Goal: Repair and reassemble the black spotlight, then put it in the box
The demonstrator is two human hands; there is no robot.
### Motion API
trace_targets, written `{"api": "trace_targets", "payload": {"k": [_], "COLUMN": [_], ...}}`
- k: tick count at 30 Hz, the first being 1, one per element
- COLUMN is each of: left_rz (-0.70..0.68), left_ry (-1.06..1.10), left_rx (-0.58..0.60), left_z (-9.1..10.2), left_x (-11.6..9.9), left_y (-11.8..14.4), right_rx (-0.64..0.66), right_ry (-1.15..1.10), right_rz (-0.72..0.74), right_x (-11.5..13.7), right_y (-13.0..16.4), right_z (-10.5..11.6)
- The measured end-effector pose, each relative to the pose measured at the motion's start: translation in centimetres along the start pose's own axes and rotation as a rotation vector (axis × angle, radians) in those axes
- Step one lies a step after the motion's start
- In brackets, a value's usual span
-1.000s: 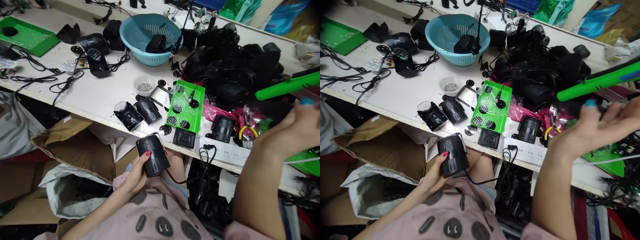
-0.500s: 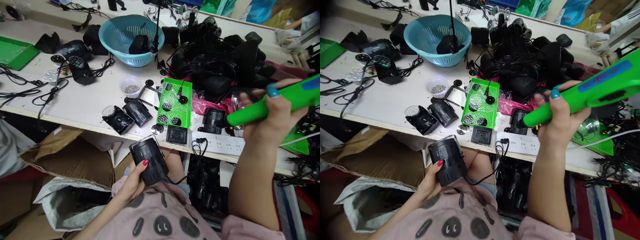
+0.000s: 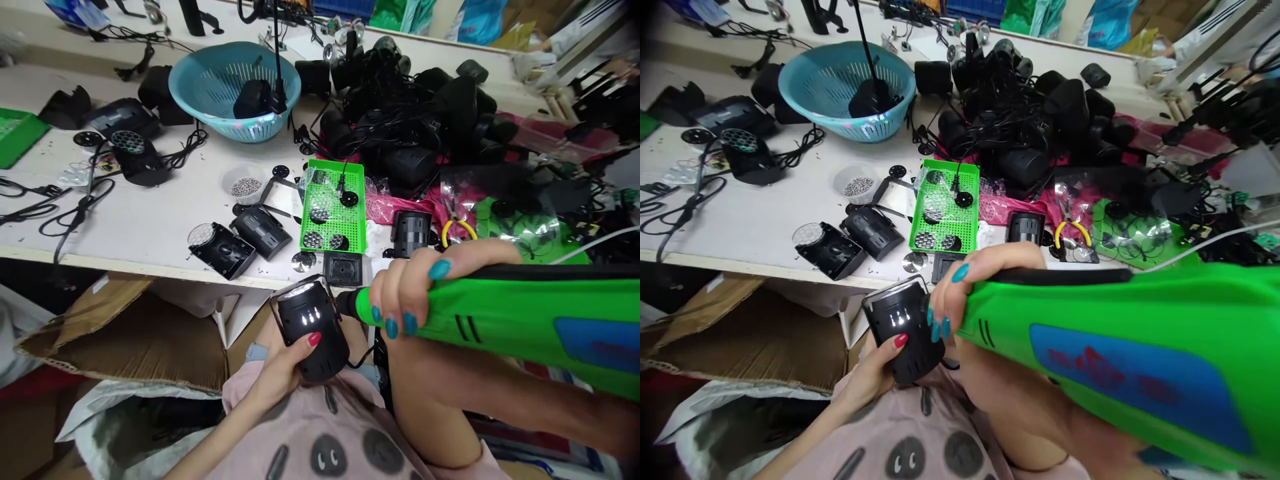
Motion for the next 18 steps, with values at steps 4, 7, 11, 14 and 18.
{"api": "trace_targets", "payload": {"k": [4, 7, 11, 14, 18], "left_rz": [-0.102, -0.116, -0.038, -0.003, -0.006], "left_ry": [-0.149, -0.191, -0.177, -0.145, -0.164], "left_rx": [0.011, 0.022, 0.057, 0.073, 0.095], "left_z": [-0.8, -1.4, -1.9, -2.2, -2.4], "left_x": [-0.9, -1.5, -1.7, -1.7, -1.7], "left_y": [0.0, 0.0, 0.2, 0.4, 0.3], "right_rx": [0.161, 0.065, -0.022, -0.002, 0.164], "right_ry": [0.044, 0.108, 0.060, 0.105, 0.266], "right_rz": [0.043, 0.086, 0.144, 0.104, -0.117], "right_x": [-0.8, -1.3, -1.8, -1.9, -1.3], "right_y": [0.5, 1.0, 1.4, 1.7, 2.6], "right_z": [-0.1, 0.3, 0.1, 0.6, 2.2]}}
Point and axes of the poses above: each hand's wrist, its own y-axis away from the middle knuckle, its own z-axis out of the back of the hand, x = y × z, the point moved 4 cm from there along -y, towards the middle knuckle, and after that the axes turned 3 degrees about -x, right-handed, at the moved point
